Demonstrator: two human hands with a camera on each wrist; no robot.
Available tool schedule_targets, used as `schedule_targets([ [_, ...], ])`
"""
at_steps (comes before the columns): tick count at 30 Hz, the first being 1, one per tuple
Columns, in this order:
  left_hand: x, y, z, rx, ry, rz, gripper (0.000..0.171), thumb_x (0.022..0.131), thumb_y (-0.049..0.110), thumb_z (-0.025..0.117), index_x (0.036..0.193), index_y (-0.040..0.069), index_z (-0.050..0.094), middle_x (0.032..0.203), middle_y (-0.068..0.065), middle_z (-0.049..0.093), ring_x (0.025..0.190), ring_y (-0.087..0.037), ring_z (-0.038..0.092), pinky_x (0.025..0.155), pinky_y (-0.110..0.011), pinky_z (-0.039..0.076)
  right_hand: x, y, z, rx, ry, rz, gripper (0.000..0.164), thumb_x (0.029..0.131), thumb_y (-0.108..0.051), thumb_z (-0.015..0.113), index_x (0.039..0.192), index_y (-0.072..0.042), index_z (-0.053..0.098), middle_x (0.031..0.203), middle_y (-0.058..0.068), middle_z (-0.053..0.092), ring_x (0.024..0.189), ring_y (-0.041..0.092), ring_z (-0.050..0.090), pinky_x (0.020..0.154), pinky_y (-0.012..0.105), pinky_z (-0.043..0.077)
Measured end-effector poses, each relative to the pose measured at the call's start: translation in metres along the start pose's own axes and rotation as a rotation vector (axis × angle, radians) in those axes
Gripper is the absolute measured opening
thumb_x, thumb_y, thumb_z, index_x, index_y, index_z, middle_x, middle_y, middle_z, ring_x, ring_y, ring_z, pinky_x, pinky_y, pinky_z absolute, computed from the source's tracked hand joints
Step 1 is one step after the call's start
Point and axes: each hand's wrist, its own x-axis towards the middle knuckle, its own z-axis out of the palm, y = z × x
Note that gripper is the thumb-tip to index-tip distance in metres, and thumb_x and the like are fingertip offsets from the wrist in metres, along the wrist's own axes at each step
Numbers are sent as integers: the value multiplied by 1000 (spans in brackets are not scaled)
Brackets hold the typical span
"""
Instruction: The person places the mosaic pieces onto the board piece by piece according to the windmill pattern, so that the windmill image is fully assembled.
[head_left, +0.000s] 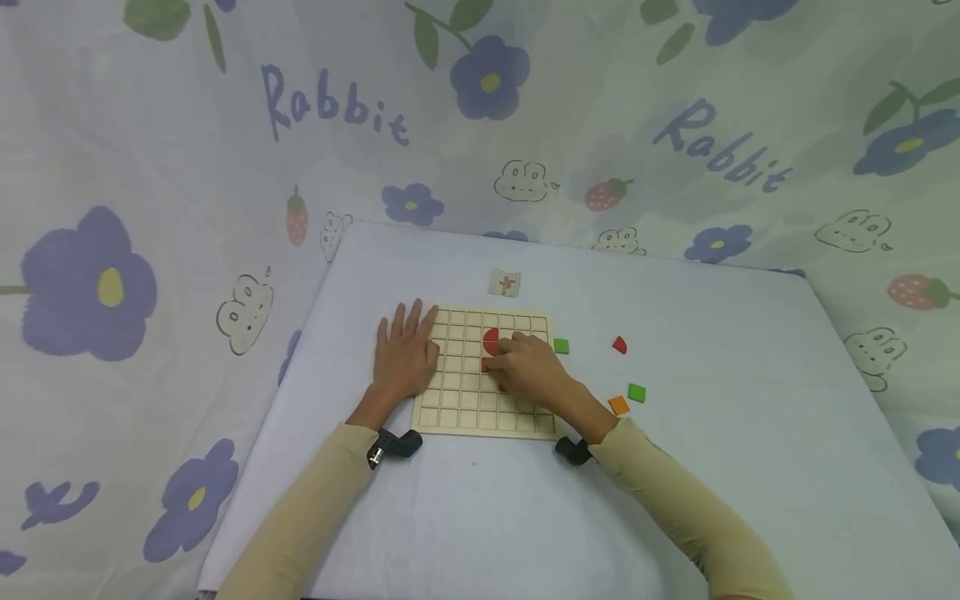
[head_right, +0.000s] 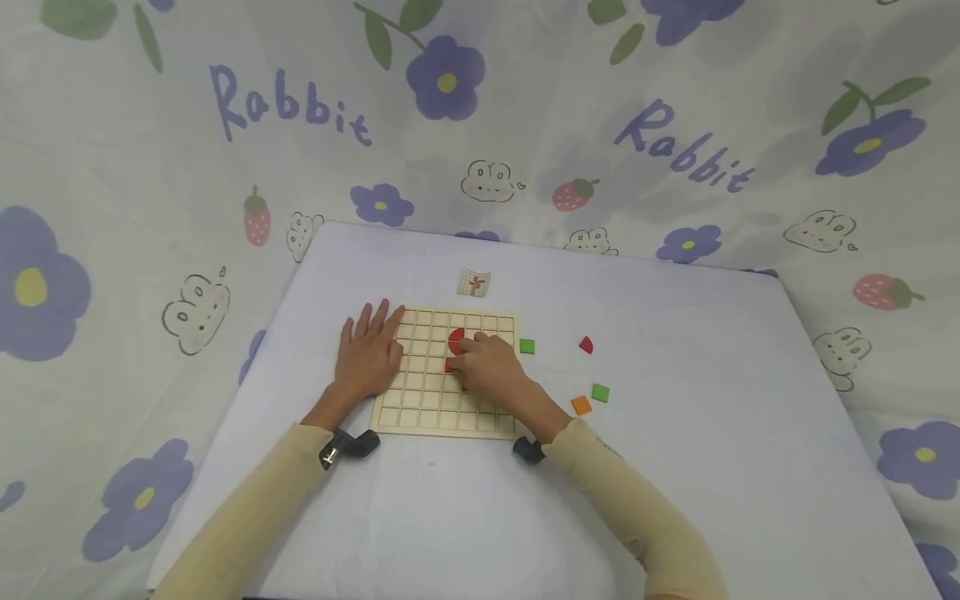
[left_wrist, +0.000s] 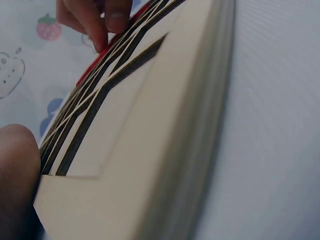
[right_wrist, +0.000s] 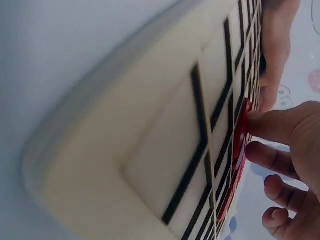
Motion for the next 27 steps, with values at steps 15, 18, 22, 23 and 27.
schedule_targets([
  [15, -1, 1, 1, -9, 14, 7, 61, 98, 25, 21, 157, 14, 26, 162, -15, 17, 148, -37, 7, 115, -57, 1, -16, -2, -3, 36, -2, 33, 25, 90, -20, 71, 114, -15, 76, 89, -3, 64, 71, 15, 49, 60, 26, 41],
  [18, -1, 1, 0, -9, 28, 8, 60, 98, 25, 22, 157, 14, 27, 161, -15, 19, 148, -38, 8, 115, -58, 1, -18, 2, -2, 63, -13, 57, 25, 90, -22, 71, 114, -15, 76, 92, -3, 65, 75, 15, 50, 64, 27, 43],
  [22, -1, 1, 1, -9, 27, 7, 60, 98, 25, 22, 157, 15, 27, 162, -15, 18, 148, -37, 8, 115, -57, 1, -27, 11, -3, 102, -19, 142, 24, 90, -23, 72, 114, -16, 75, 88, -5, 64, 74, 13, 51, 64, 27, 44],
  [23, 0, 1, 2, -9, 26, 6, 60, 98, 26, 22, 157, 15, 26, 162, -14, 18, 148, -37, 8, 115, -57, 1, -29, 14, -4, 109, -21, 169, 25, 91, -23, 72, 114, -16, 75, 87, -5, 64, 74, 12, 52, 63, 27, 44],
  [27, 0, 0, 4, -7, 24, 4, 60, 98, 26, 22, 157, 16, 26, 162, -13, 17, 148, -36, 7, 115, -56, 0, -43, 29, -8, 115, -24, 269, 25, 91, -23, 71, 114, -14, 75, 86, -4, 64, 74, 12, 54, 63, 29, 47],
])
